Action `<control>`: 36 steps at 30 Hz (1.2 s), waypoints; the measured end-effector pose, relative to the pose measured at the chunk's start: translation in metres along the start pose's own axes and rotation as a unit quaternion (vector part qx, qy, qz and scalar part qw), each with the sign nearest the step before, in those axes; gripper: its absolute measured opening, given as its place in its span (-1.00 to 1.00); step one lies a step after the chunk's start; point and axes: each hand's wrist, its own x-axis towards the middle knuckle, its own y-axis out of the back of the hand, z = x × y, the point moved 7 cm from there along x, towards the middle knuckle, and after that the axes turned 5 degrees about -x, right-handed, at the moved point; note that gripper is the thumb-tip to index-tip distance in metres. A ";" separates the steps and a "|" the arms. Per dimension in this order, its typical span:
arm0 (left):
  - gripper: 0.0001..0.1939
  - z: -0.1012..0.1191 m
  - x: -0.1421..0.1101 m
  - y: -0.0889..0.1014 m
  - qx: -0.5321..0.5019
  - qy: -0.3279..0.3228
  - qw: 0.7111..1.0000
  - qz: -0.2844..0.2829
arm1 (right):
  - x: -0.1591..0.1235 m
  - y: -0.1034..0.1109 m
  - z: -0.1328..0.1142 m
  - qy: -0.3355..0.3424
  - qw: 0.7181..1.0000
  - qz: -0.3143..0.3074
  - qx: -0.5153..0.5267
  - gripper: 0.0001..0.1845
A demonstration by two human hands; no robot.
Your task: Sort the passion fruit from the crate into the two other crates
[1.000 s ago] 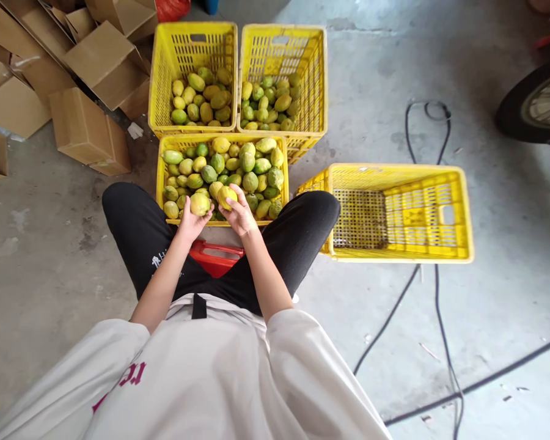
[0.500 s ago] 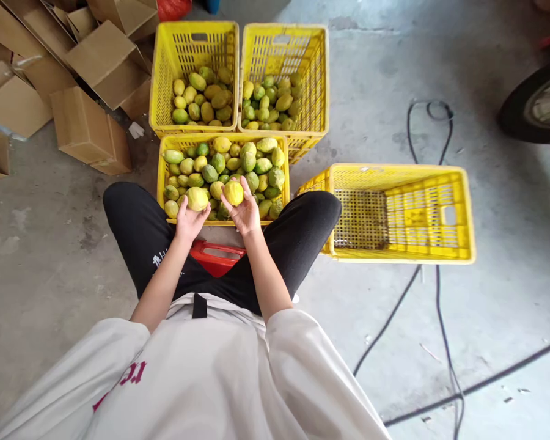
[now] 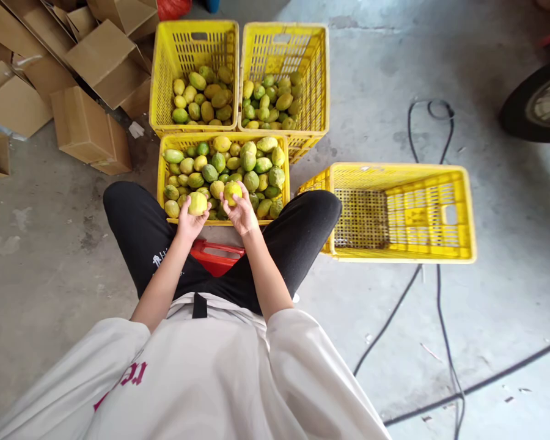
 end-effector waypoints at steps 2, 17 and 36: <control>-0.66 0.000 0.000 -0.001 -0.007 -0.005 1.000 -0.009 | 0.001 0.001 -0.002 0.011 1.000 -0.004 0.012 -0.64; -0.50 -0.012 -0.005 -0.011 0.024 0.027 0.996 -0.087 | 0.003 0.005 0.001 -0.014 1.000 0.024 -0.007 -0.67; -0.66 -0.001 -0.005 -0.004 -0.008 0.002 0.999 -0.032 | -0.004 -0.012 -0.005 -0.009 1.000 -0.016 -0.015 -0.52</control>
